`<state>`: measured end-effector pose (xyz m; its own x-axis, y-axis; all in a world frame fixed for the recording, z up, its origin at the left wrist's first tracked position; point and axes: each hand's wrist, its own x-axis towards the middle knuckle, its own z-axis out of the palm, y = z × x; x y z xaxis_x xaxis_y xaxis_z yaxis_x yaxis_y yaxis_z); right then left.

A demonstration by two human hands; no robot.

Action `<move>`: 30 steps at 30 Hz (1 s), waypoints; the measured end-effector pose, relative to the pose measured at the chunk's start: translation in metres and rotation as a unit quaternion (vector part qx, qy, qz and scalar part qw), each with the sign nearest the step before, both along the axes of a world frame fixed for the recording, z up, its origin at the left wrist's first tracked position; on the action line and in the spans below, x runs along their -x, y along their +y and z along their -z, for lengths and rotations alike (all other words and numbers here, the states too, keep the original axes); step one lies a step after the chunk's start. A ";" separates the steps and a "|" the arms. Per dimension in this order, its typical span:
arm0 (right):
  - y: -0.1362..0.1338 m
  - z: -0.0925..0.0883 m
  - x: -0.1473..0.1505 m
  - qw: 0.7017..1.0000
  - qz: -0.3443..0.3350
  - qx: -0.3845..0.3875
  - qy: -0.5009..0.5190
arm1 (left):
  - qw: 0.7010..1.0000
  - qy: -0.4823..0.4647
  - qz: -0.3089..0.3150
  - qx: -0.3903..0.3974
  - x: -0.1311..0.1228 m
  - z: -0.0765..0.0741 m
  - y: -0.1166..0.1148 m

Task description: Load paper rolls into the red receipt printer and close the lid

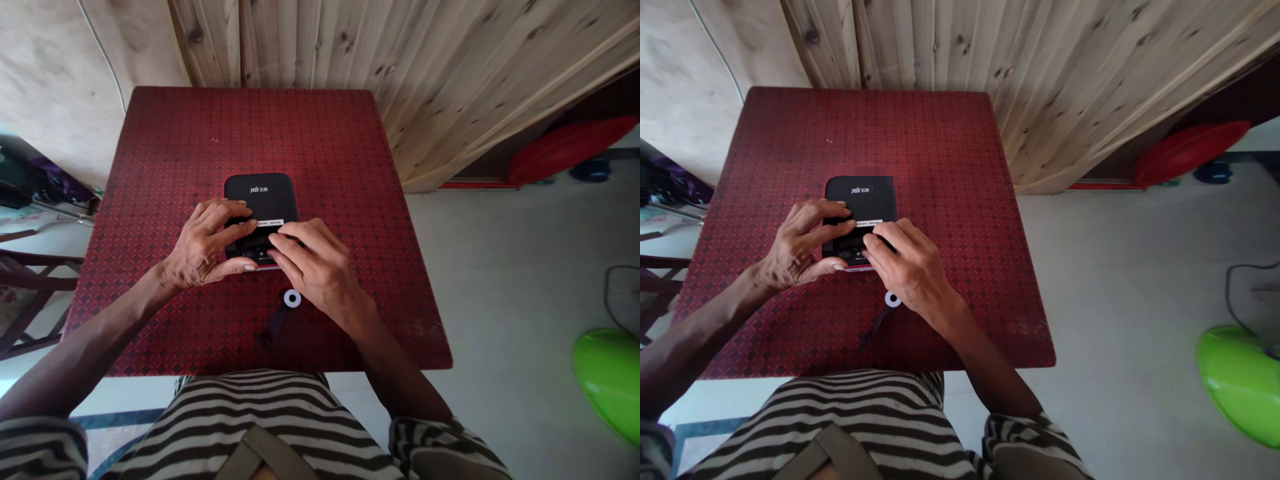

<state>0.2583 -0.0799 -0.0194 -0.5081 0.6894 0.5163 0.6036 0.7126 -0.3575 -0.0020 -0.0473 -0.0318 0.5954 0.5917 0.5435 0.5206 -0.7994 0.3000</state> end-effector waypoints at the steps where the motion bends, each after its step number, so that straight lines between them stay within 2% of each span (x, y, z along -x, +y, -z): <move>1: 0.000 0.000 -0.001 1.000 0.001 0.008 0.004 | 1.000 0.003 0.001 0.000 0.000 0.001 0.000; 5: -0.001 0.000 -0.005 0.998 0.010 0.023 0.050 | 1.000 0.029 -0.007 -0.004 -0.001 0.003 -0.003; 8: 0.002 0.007 -0.013 0.986 0.062 0.048 0.147 | 0.999 0.030 -0.028 0.004 -0.002 0.006 -0.014; 11: 0.009 0.027 -0.021 0.959 0.130 0.129 0.216 | 0.996 0.002 -0.091 -0.009 -0.002 0.013 -0.033; 13: 0.013 0.044 -0.023 0.945 0.127 0.209 0.217 | 0.990 -0.019 -0.140 -0.027 -0.002 0.021 -0.046; 15: 0.017 0.061 -0.022 0.940 0.105 0.254 0.203 | 0.985 -0.028 -0.162 -0.041 -0.001 0.029 -0.055; 17: 0.020 0.075 -0.018 0.945 0.095 0.244 0.194 | 0.985 -0.029 -0.162 -0.050 -0.001 0.034 -0.059; 20: 0.020 0.086 -0.012 0.960 0.095 0.186 0.188 | 0.985 -0.025 -0.159 -0.062 0.000 0.036 -0.058; 23: 0.018 0.091 -0.008 0.967 0.092 0.151 0.185 | 0.984 -0.021 -0.160 -0.078 0.000 0.035 -0.056; 30: 0.014 0.095 -0.007 0.971 0.093 0.136 0.172 | 0.985 -0.035 -0.152 -0.078 0.003 0.035 -0.054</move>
